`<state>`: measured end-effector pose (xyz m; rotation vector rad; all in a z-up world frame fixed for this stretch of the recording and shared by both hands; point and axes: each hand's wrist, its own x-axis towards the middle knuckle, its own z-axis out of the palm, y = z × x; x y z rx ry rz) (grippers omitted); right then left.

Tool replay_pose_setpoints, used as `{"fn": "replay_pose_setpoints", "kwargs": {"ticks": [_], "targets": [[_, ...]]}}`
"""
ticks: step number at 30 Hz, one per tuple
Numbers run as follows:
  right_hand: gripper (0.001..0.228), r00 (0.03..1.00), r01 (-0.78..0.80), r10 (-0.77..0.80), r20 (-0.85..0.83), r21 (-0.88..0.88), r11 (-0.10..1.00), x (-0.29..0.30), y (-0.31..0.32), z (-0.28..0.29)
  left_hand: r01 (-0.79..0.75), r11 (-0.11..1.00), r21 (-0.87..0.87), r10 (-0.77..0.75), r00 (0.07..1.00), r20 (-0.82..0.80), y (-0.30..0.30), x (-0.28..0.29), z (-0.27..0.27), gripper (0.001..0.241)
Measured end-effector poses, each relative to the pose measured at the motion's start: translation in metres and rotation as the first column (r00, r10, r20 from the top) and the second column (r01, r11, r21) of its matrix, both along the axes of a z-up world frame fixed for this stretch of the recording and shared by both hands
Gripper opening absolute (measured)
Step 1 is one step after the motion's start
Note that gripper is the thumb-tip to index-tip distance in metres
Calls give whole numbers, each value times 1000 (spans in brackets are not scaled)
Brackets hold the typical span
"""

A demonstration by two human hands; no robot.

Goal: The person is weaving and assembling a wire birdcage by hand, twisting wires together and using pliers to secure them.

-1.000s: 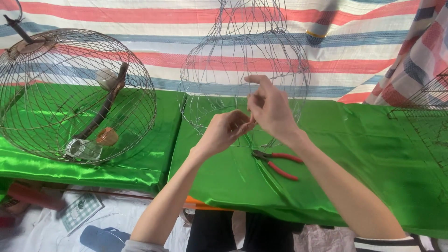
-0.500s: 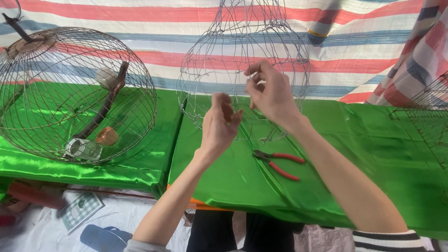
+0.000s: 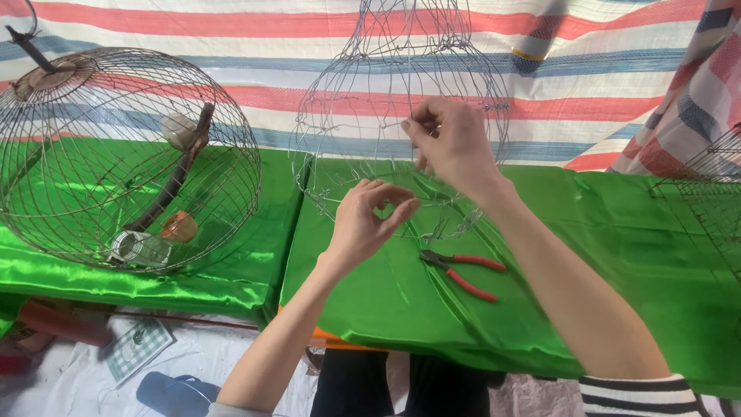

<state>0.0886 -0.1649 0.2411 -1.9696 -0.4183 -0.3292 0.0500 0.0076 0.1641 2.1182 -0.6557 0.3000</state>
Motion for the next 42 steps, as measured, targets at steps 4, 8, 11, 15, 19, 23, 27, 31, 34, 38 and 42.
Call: {"fn": "replay_pose_setpoints", "kwargs": {"ticks": [4, 8, 11, 15, 19, 23, 27, 31, 34, 38, 42], "targets": [[11, 998, -17, 17, -61, -6, 1000, -1, 2, 4, -47, 998, 42, 46, 998, 37, 1, 6, -22, 9], [10, 998, -20, 15, -65, -74, 997, -2, -1, 6, -54, 998, 34, 54, 998, -18, 3, 4, -27, 10], [11, 998, -2, -6, -57, -139, 990, -3, -2, 9, -50, 998, 49, 52, 997, -53, 5, 0, -28, 10], [10, 1000, -17, 13, -25, -172, 985, -8, -4, 13, -37, 996, 79, 45, 995, -91, 2, -6, -36, 9], [13, 999, -18, 13, -31, -167, 986, -10, -6, 11, -18, 997, 71, 20, 999, -29, 1, -14, -40, 9], [11, 998, -57, 54, -37, -100, 993, -8, -4, 15, -1, 1000, 28, -1, 998, 60, 0, -14, -49, 12], [12, 994, -96, 93, -60, -51, 994, -9, 4, 16, 26, 999, 32, -27, 998, 56, 2, -11, -53, 12], [11, 995, -90, 91, 27, -45, 995, -4, 10, 9, 39, 998, 39, -39, 999, 12, 6, -15, -42, 13], [12, 998, -64, 64, -5, -20, 998, -2, 12, 6, 50, 998, 34, -48, 998, -42, 10, -15, -42, 13], [15, 998, -1, -1, -60, -33, 999, 0, 18, 14, 52, 998, 45, -52, 998, -19, 11, -13, -50, 11], [53, 989, 8, -3, 145, -34, 999, 12, 13, 15, 67, 995, 70, -71, 996, 46, 8, -10, -63, 11]]}}
